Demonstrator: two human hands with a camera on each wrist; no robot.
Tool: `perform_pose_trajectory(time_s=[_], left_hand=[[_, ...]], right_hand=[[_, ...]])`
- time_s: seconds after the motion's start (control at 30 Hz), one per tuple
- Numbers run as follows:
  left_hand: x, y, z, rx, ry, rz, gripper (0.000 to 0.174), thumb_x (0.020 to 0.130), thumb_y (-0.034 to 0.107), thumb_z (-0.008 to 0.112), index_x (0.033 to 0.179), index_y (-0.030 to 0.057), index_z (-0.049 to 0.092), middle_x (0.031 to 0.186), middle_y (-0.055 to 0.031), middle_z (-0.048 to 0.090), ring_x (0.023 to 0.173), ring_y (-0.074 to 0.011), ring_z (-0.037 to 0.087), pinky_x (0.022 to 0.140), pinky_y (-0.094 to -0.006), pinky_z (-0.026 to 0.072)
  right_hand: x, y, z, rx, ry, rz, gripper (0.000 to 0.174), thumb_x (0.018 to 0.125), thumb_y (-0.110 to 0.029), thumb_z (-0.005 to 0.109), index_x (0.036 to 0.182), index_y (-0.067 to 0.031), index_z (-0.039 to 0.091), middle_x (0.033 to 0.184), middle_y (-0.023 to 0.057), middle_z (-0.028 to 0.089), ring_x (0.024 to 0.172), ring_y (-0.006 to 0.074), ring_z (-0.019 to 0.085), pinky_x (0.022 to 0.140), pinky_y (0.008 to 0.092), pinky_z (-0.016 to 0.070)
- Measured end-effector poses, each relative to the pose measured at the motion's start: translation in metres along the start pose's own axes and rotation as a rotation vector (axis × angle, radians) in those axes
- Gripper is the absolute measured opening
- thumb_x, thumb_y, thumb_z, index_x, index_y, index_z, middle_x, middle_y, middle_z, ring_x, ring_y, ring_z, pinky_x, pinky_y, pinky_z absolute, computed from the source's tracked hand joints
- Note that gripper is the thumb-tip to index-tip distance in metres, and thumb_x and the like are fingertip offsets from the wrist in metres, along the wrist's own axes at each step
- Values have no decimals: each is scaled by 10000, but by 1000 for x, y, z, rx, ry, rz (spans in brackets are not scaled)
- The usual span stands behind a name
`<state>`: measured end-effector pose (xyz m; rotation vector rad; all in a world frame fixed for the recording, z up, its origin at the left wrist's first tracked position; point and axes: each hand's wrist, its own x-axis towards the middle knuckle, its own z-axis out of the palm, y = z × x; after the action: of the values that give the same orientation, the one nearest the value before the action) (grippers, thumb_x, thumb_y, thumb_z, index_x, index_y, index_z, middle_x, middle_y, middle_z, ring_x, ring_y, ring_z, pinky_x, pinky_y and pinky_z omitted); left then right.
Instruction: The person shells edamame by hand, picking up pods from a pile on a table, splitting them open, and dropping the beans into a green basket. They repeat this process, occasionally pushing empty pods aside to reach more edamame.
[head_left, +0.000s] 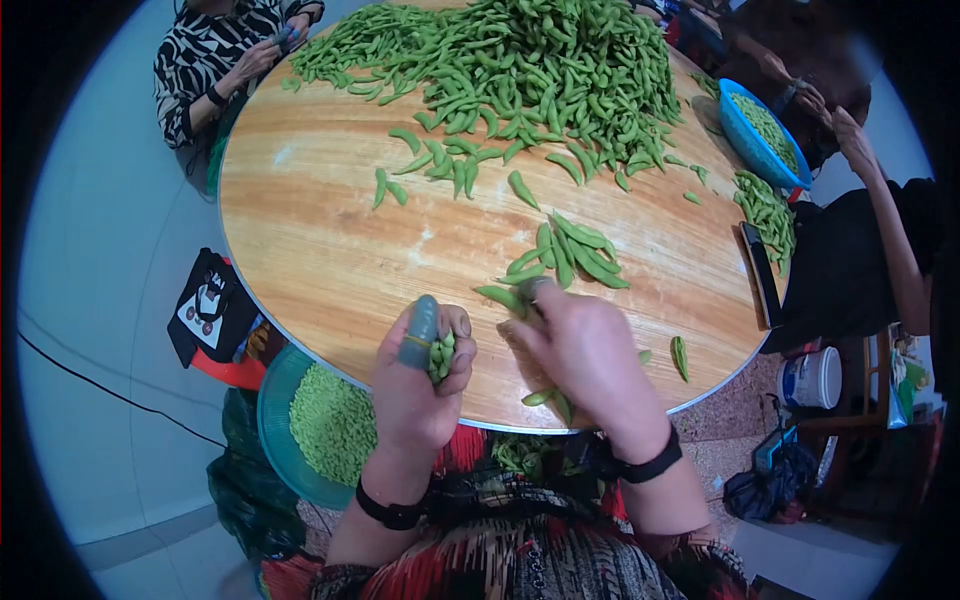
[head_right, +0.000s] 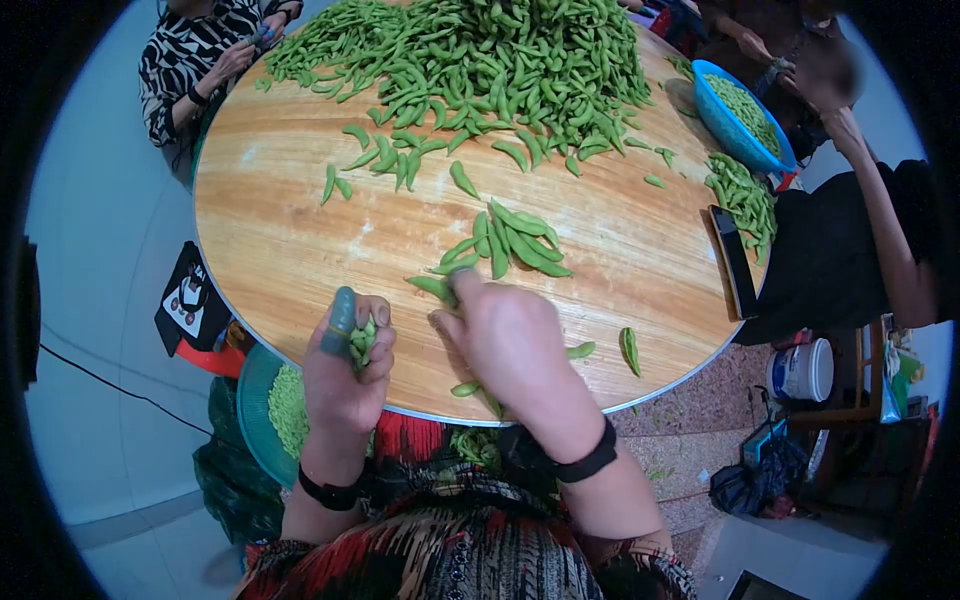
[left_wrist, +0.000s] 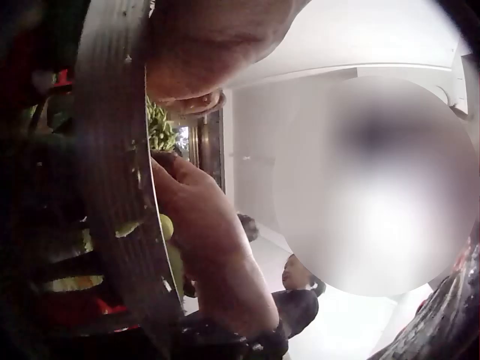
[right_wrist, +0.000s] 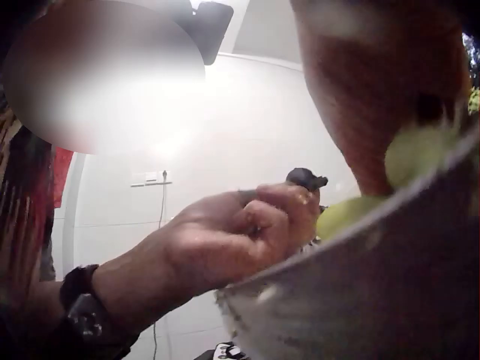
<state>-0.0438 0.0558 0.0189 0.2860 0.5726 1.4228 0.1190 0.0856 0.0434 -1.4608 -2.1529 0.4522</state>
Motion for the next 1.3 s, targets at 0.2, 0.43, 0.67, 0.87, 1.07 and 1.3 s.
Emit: perform_pose_trajectory(time_s=[0.2, 0.43, 0.67, 0.87, 1.07, 1.3], left_hand=[[-5, -1, 13, 245, 18, 6, 279, 927, 212, 500, 1100, -6, 491, 824, -66, 511, 604, -83, 467, 410, -149, 299], [-5, -17, 2, 155, -129, 16, 337, 818, 119, 631, 1098, -45, 538, 838, -71, 566, 626, -78, 498, 460, -146, 342], [-4, -20, 11, 455, -107, 166, 203, 808, 71, 619, 982, -32, 603, 837, -65, 594, 608, -42, 478, 508, -142, 327], [-9, -22, 14, 608, -132, 243, 172, 799, 49, 616, 953, -24, 596, 846, -64, 592, 655, -64, 507, 550, -185, 361], [-6, -25, 24, 192, -160, -27, 176, 799, -1, 571, 974, -16, 578, 846, -45, 572, 725, -64, 513, 562, -172, 372], [-1, -46, 22, 759, -77, 231, 319, 767, -65, 537, 1082, -13, 548, 885, -32, 578, 718, -78, 538, 534, -152, 374]], right_hand=[[-6, 9, 3, 117, 111, 32, 198, 764, -136, 675, 794, -1, 534, 608, 158, 582, 542, 258, 602, 506, 361, 456], [-29, -14, -16, 852, -50, 192, 154, 868, -131, 606, 881, 17, 566, 680, -7, 561, 576, 69, 484, 524, 222, 411], [-32, 5, -27, 1293, -479, 448, 204, 972, -182, 412, 907, -33, 534, 673, -32, 491, 509, 13, 355, 437, 171, 273], [-34, 4, -28, 1554, -535, 589, 176, 969, -151, 411, 935, -33, 537, 657, -36, 460, 483, 2, 313, 408, 154, 228], [-37, 7, -25, 1658, -501, 647, 155, 957, -146, 436, 948, -30, 538, 664, -21, 489, 486, 9, 349, 416, 151, 259], [-30, 8, -8, 522, 15, 191, 172, 891, -107, 519, 789, 30, 541, 589, 80, 575, 516, 124, 533, 485, 281, 422]])
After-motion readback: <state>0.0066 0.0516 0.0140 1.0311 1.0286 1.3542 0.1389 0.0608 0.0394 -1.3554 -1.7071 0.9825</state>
